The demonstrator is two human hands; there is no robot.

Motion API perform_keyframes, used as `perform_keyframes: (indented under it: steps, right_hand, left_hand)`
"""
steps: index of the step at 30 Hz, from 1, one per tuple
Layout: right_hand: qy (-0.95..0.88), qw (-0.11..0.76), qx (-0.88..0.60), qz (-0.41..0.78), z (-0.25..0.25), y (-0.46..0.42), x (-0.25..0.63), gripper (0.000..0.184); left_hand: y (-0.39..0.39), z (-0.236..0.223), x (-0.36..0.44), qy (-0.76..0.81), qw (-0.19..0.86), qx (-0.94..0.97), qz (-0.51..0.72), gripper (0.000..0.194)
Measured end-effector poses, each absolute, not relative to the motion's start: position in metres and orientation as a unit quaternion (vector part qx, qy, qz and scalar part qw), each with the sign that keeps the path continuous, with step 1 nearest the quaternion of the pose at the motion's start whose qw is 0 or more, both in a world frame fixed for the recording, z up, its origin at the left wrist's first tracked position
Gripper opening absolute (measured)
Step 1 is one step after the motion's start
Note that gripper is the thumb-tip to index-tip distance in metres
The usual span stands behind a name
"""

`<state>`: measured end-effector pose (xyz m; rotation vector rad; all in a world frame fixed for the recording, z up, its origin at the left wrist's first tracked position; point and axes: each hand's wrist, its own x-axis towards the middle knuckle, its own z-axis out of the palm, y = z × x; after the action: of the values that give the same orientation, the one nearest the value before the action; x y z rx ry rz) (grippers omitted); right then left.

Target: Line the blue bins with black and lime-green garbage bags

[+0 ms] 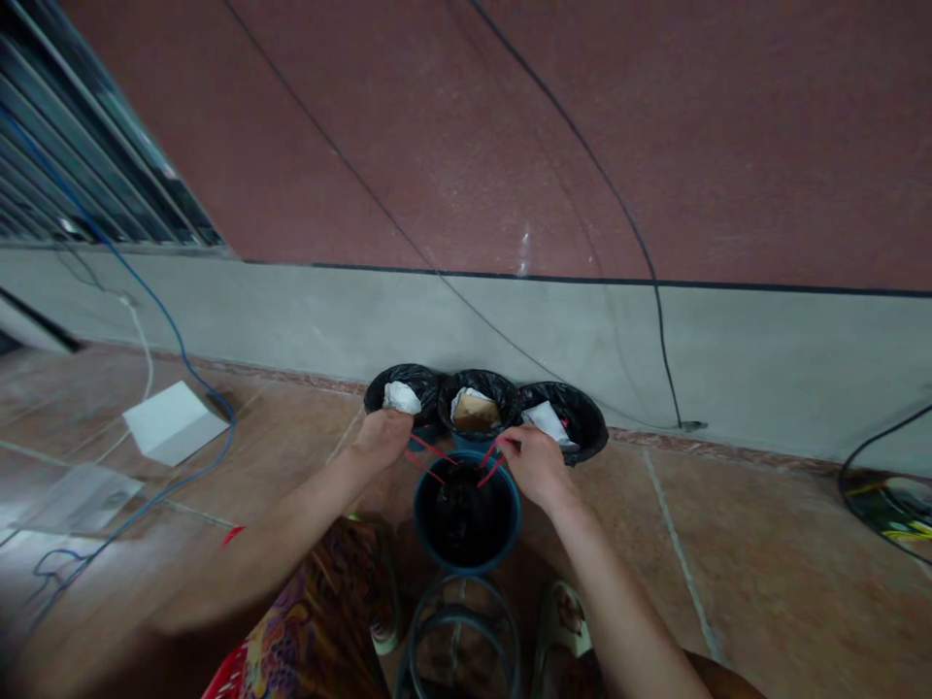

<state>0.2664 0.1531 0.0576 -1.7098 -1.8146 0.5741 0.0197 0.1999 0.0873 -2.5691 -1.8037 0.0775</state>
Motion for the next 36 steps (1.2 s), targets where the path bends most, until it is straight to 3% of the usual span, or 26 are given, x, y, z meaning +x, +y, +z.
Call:
perform_keyframes:
  steps: [4, 6, 10, 13, 17, 22, 24, 27, 31, 34, 36]
  right_hand:
    - [-0.524, 0.458, -0.574, 0.432, 0.042, 0.148, 0.248, 0.03]
    - [-0.457, 0.486, -0.533, 0.52, 0.038, 0.145, 0.24, 0.038]
    - [-0.413, 0.525, -0.469, 0.578, 0.041, 0.143, 0.233, 0.033]
    - [-0.336, 0.565, -0.454, 0.601, 0.043, 0.143, 0.24, 0.032]
    - [-0.329, 0.557, -0.476, 0.596, 0.044, 0.143, 0.25, 0.031]
    - [-0.504, 0.457, -0.485, 0.55, 0.062, 0.151, 0.231, 0.024]
    - [-0.579, 0.413, -0.458, 0.534, 0.071, 0.161, 0.219, 0.019]
    - [-0.623, 0.404, -0.437, 0.508, 0.07, 0.176, 0.214, 0.02]
    - [-0.614, 0.415, -0.506, 0.442, 0.036, 0.18, 0.227, 0.04]
    - [-0.637, 0.371, -0.517, 0.434, 0.008, 0.17, 0.234, 0.022]
    - [-0.625, 0.372, -0.552, 0.408, -0.003, 0.165, 0.234, 0.021]
  left_hand:
    - [0.21, 0.089, 0.022, -0.565, -0.085, -0.82, -0.035, 0.02]
    - [0.217, 0.089, 0.024, -0.532, -0.226, -0.809, -0.101, 0.02]
    - [0.223, 0.075, 0.026, -0.376, -0.613, -0.636, -0.278, 0.029]
    - [0.219, 0.052, 0.026, -0.304, -0.75, -0.437, -0.392, 0.037]
    - [0.213, 0.025, 0.029, -0.306, -0.776, -0.396, -0.384, 0.046]
    - [0.215, 0.021, 0.045, -0.279, -0.71, -0.608, -0.218, 0.061]
    - [0.216, 0.021, 0.055, -0.273, -0.654, -0.691, -0.143, 0.047]
    - [0.217, 0.016, 0.066, -0.297, -0.585, -0.741, -0.142, 0.026]
    - [0.218, 0.007, 0.062, -0.325, -0.609, -0.708, -0.148, 0.049]
    - [0.22, 0.0, 0.056, -0.328, -0.634, -0.686, -0.144, 0.059]
    - [0.219, -0.005, 0.056, -0.323, -0.648, -0.673, -0.149, 0.06]
